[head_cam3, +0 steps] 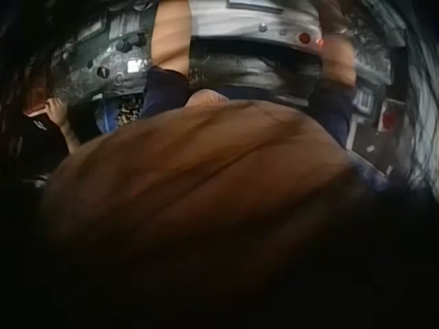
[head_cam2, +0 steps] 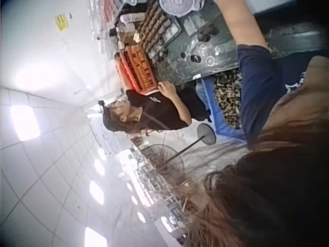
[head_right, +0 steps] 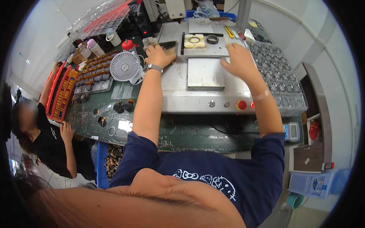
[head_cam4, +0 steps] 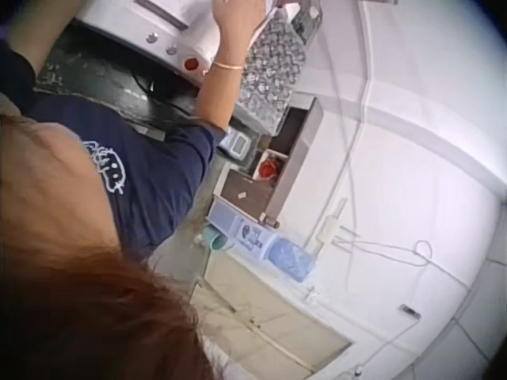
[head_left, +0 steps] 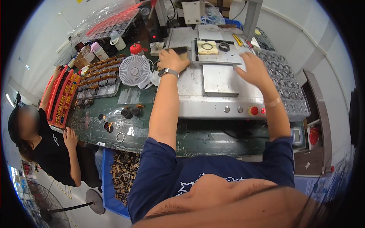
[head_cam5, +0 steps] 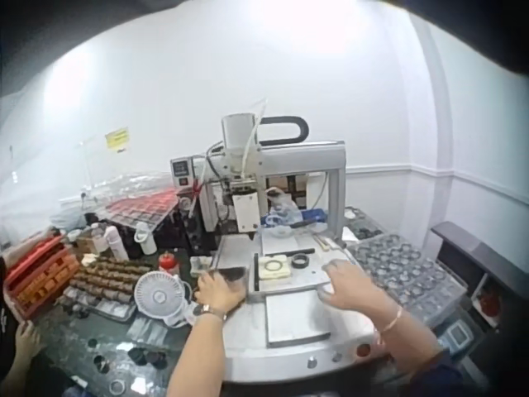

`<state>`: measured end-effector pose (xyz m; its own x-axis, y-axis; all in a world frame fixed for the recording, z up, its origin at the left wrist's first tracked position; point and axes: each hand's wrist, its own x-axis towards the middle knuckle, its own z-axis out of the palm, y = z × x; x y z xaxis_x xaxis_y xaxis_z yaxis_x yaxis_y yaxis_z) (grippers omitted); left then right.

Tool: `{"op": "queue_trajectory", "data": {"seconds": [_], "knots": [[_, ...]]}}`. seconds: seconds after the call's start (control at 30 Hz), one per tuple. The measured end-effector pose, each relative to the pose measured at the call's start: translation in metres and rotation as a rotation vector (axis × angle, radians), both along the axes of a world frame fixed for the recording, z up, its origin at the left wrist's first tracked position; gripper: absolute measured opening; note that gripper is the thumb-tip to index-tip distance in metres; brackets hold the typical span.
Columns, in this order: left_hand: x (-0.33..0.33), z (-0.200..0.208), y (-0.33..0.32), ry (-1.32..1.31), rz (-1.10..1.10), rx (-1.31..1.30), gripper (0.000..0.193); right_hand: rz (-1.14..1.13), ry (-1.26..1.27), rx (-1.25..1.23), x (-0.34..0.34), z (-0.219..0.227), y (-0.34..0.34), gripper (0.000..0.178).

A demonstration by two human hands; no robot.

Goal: Assembling electronic parts and operating a specialized tray-fed assembly machine at a factory workstation.

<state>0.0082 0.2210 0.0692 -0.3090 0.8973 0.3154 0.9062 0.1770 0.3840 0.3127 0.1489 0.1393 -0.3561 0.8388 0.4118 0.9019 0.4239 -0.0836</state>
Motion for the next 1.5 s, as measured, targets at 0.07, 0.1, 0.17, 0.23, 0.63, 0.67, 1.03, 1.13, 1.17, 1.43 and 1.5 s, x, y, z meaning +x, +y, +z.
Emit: {"op": "queue_trajectory", "data": {"seconds": [0.07,0.1,0.17,0.23,0.63,0.67,1.03,1.13,1.17,1.43,1.5], "knots": [[-0.007,-0.004,0.002,0.007,-0.031,-0.030,0.100,0.039,0.120,-0.038,-0.012,-0.018,0.082,0.063],[-0.010,-0.001,0.000,0.000,-0.016,-0.074,0.106,0.008,0.170,-0.088,-0.021,-0.026,0.115,0.069],[-0.017,0.007,-0.006,-0.097,0.008,-0.185,0.114,0.034,0.227,-0.089,-0.032,-0.038,0.163,0.075],[-0.026,-0.001,0.002,-0.081,-0.014,-0.253,0.125,0.093,0.322,0.069,-0.036,-0.063,0.186,0.071],[0.007,0.001,0.001,0.104,0.056,-0.298,0.123,0.164,0.259,0.106,-0.027,-0.071,0.189,0.040],[0.008,-0.001,0.004,0.111,0.052,-0.305,0.123,0.150,0.272,0.099,-0.025,-0.073,0.192,0.039],[0.006,-0.006,0.003,0.071,0.033,-0.258,0.117,0.102,0.276,0.141,-0.023,-0.084,0.195,0.039],[0.005,-0.008,0.004,0.080,0.043,-0.271,0.116,0.117,0.244,0.159,-0.023,-0.083,0.188,0.037],[0.005,-0.009,0.004,0.093,0.045,-0.269,0.115,0.130,0.234,0.166,-0.023,-0.083,0.185,0.036],[0.006,-0.008,0.006,0.082,0.034,-0.265,0.107,0.009,0.196,0.125,-0.027,-0.081,0.169,0.042],[0.004,-0.010,0.007,0.106,0.043,-0.252,0.106,-0.020,0.182,0.132,-0.031,-0.079,0.166,0.044]]}}
